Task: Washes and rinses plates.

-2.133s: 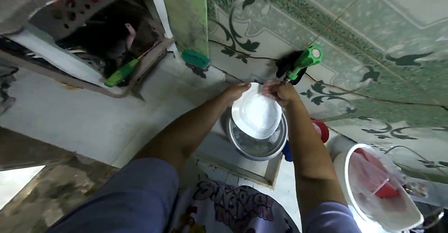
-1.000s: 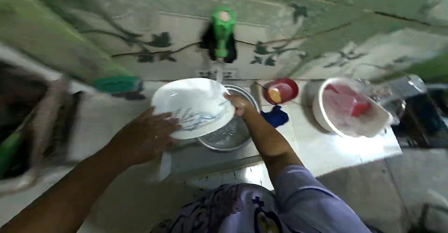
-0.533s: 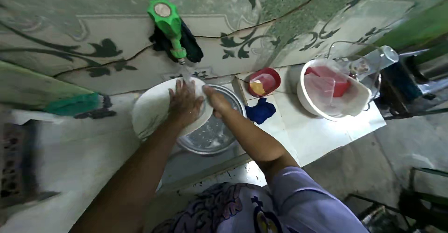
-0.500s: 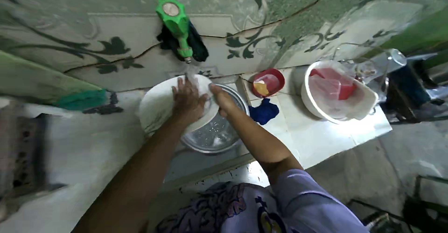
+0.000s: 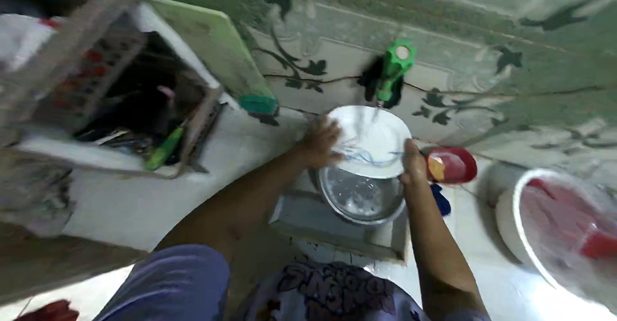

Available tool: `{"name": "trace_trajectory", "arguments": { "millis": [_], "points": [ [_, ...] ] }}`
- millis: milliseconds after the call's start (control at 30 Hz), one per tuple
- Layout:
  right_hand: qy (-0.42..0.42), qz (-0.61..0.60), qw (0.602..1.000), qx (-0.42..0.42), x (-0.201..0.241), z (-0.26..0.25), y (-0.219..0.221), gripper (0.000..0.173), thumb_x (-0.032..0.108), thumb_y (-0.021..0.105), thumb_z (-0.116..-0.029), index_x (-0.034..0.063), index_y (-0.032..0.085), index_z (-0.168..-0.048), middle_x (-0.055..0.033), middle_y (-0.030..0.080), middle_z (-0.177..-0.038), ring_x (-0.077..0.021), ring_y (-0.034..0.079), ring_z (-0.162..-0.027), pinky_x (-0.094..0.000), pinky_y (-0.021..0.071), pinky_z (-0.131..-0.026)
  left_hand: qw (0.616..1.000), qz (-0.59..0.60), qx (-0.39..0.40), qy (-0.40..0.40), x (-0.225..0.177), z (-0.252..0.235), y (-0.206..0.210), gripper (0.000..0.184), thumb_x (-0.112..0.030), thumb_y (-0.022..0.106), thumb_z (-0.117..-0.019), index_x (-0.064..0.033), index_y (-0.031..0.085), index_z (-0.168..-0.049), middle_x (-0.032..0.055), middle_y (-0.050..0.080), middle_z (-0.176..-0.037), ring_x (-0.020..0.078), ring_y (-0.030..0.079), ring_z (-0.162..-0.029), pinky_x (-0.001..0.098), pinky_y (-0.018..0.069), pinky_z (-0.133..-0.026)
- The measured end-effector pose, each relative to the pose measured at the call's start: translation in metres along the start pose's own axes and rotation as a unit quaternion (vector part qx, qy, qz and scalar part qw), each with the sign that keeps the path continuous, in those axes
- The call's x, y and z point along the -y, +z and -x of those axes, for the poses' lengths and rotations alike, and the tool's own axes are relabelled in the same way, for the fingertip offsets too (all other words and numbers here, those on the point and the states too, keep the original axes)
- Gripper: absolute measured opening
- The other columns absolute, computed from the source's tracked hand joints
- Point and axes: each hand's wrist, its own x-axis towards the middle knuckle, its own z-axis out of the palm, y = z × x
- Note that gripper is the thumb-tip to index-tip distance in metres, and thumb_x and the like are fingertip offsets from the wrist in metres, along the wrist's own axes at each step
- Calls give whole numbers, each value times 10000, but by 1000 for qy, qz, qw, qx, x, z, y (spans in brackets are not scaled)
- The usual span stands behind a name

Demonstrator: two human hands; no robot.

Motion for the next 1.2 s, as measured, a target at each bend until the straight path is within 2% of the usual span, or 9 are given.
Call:
{"name": "trace_trajectory", "arguments": {
  "millis": [100, 233, 400, 500, 667, 1033, 1100, 1167, 1200],
  "points": [
    [18, -15, 998, 51, -14, -9, 4, 437, 326, 337, -1132, 63, 405, -1474, -129, 661, -1206, -199, 686, -1052, -435, 613, -874, 996, 4, -4, 84, 11, 30, -11, 698, -577, 712, -894, -216, 584, -1478, 128, 373, -1646, 407, 162, -1572, 697, 22, -1236],
    [76, -8, 990, 122, -16, 1, 38, 341, 298, 349, -1124, 62, 520, -1302, -45, 701, -1005, -113, 710, -885, -345, 631, -751, 991, 32, -78, 105, 32, 50, -40, 358, -159, 779, -858, -153, 768, -1215, 114, 631, -1422, 372, 432, -1461, 696, 131, -1227],
    [83, 57, 988, 117, -2, 3, 82, 372, 302, 310, -1132, 48, 475, -1348, -62, 629, -1037, -110, 651, -880, -330, 583, -738, 989, 22, 145, -9, 9, 68, -50, 918, -673, 676, -880, -166, 404, -1594, 158, 239, -1697, 442, 96, -1576, 786, -65, -1161],
    [76, 54, 986, 137, -6, -7, 90, 420, 337, 297, -1135, 40, 470, -1377, -104, 651, -1071, -171, 671, -914, -402, 599, -769, 990, 96, 104, 22, -23, 55, -13, 748, -594, 506, -1021, -130, 387, -1596, 153, 216, -1705, 442, 96, -1576, 739, 29, -1202],
    [79, 12, 990, 116, -12, 4, 82, 390, 318, 266, -1129, 56, 512, -1282, -69, 673, -957, -145, 681, -828, -367, 601, -718, 988, 134, 74, 3, -65, -4, 6, 612, -423, 381, -1104, -98, 321, -1619, 117, 218, -1711, 362, 79, -1595, 690, -5, -1229],
    [28, -74, 996, 51, -18, 16, 6, 305, 228, 383, -1111, 124, 447, -1391, -100, 650, -1171, -211, 673, -1043, -461, 596, -875, 990, 55, -98, -85, -30, -56, 13, 741, -486, 600, -994, -169, 354, -1616, 129, 221, -1708, 391, 118, -1583, 710, 1, -1222],
    [41, -88, 994, 45, -24, 10, -1, 377, 202, 434, -1101, 156, 393, -1473, -106, 628, -1254, -229, 662, -1104, -472, 590, -909, 979, 102, -75, -162, -15, -45, -10, 838, -442, 676, -960, -144, 281, -1637, 172, 206, -1702, 429, 181, -1558, 709, 115, -1213],
    [61, -78, 994, 51, -26, 7, 6, 428, 203, 475, -1089, 192, 357, -1500, -88, 621, -1265, -211, 660, -1100, -457, 592, -899, 949, 190, -65, -244, -2, -25, -32, 833, -406, 715, -947, -125, 306, -1617, 207, 425, -1583, 430, 473, -1405, 668, 399, -1108],
    [66, -67, 994, 62, -25, 5, 14, 446, 203, 504, -1079, 192, 359, -1500, -79, 629, -1249, -197, 665, -1075, -443, 600, -882, 923, 262, -60, -277, 7, -14, -36, 763, -383, 726, -950, -110, 381, -1573, 242, 543, -1462, 444, 551, -1317, 672, 432, -1067]
  ]
}}
